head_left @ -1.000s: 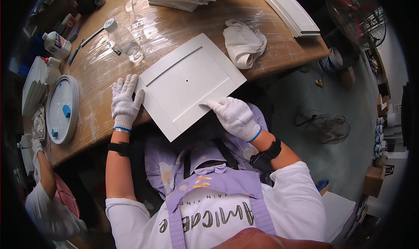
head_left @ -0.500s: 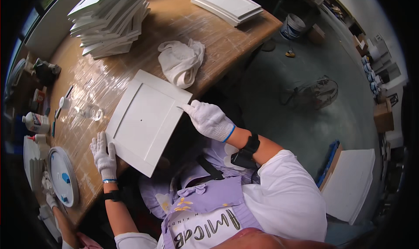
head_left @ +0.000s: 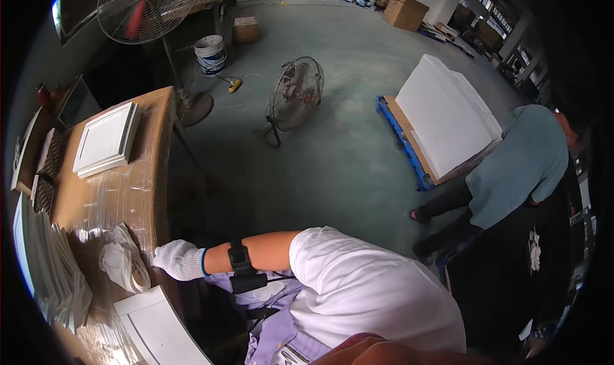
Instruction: Cleaning and inspecting white cabinet door panels with a rag and cleaning solution.
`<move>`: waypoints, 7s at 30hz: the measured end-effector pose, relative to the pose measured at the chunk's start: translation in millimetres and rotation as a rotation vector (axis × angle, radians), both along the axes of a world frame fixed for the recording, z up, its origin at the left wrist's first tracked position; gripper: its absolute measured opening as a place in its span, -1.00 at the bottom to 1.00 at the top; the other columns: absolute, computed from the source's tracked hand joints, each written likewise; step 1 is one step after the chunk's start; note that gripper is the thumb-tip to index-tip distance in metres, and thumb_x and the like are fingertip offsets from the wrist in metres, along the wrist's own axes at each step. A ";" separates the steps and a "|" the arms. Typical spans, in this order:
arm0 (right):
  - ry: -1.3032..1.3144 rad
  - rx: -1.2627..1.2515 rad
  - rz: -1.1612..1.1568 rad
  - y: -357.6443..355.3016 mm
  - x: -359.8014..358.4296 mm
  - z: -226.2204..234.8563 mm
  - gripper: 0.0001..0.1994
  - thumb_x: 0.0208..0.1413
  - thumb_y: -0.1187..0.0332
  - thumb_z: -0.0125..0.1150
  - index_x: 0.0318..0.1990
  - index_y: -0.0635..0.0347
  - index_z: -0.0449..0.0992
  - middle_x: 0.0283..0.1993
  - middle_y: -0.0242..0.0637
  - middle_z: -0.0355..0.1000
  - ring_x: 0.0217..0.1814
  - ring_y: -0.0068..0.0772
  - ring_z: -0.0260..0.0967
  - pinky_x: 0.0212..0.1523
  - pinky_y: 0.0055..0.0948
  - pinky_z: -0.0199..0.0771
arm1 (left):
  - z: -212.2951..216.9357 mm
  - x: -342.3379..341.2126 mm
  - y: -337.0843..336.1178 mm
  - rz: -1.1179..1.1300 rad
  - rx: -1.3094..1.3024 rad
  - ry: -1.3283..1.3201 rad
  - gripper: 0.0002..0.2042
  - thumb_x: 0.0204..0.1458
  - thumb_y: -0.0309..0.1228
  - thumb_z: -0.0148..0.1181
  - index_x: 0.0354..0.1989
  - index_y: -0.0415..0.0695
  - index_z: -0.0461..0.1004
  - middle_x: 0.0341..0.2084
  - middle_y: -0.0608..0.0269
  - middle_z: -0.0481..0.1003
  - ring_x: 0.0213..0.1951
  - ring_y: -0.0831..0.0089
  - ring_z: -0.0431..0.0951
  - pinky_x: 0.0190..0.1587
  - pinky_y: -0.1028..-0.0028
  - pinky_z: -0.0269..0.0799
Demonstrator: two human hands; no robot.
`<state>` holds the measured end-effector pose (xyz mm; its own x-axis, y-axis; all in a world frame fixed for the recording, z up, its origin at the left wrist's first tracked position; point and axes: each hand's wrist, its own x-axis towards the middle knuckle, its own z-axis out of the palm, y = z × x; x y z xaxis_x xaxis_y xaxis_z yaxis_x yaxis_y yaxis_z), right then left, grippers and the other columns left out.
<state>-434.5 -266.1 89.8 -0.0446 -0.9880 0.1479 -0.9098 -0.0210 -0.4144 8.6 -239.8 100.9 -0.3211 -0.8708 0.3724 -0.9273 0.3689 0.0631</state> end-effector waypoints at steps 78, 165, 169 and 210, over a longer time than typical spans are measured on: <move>-1.108 0.464 0.222 13.6 18.2 5.8 -0.87 0.21 0.42 0.15 -0.13 0.23 0.48 -0.42 -0.40 0.44 -0.40 -0.71 0.32 -0.37 -0.64 0.33 | -13.4 -117.8 79.4 0.128 0.095 -0.032 -0.46 -0.12 -0.53 0.08 0.17 -0.07 0.37 0.16 -0.07 0.34 0.17 -0.17 0.32 0.31 -0.09 0.08; 0.171 -0.048 0.726 30.8 115.9 29.5 -0.60 -0.03 0.53 0.08 0.04 0.14 0.46 -0.38 -0.17 0.35 -0.33 -0.11 0.39 -0.34 -0.21 0.45 | -25.9 -104.9 86.2 0.187 -0.044 0.077 -0.51 -0.17 -0.56 0.08 0.06 -0.13 0.47 0.06 0.07 0.47 0.11 0.08 0.46 0.25 0.05 0.26; -0.001 -0.173 0.681 -24.1 94.3 25.1 -0.62 0.02 0.49 0.13 0.06 0.15 0.45 -0.34 -0.18 0.36 -0.31 -0.11 0.39 -0.33 -0.22 0.42 | -23.7 -90.9 96.8 0.160 -0.028 0.065 -0.51 -0.19 -0.55 0.08 0.05 -0.11 0.48 0.05 0.09 0.48 0.12 0.09 0.44 0.25 0.03 0.26; 0.344 -0.055 1.034 -97.5 96.1 40.9 -0.61 0.11 0.41 -0.03 0.12 0.08 0.44 -0.30 -0.22 0.44 -0.32 -0.16 0.46 -0.37 -0.26 0.49 | -26.1 -83.0 106.7 0.129 0.050 -0.030 -0.61 -0.03 -0.54 0.04 0.04 -0.10 0.49 0.16 0.13 0.40 0.29 0.10 0.28 0.32 0.02 0.15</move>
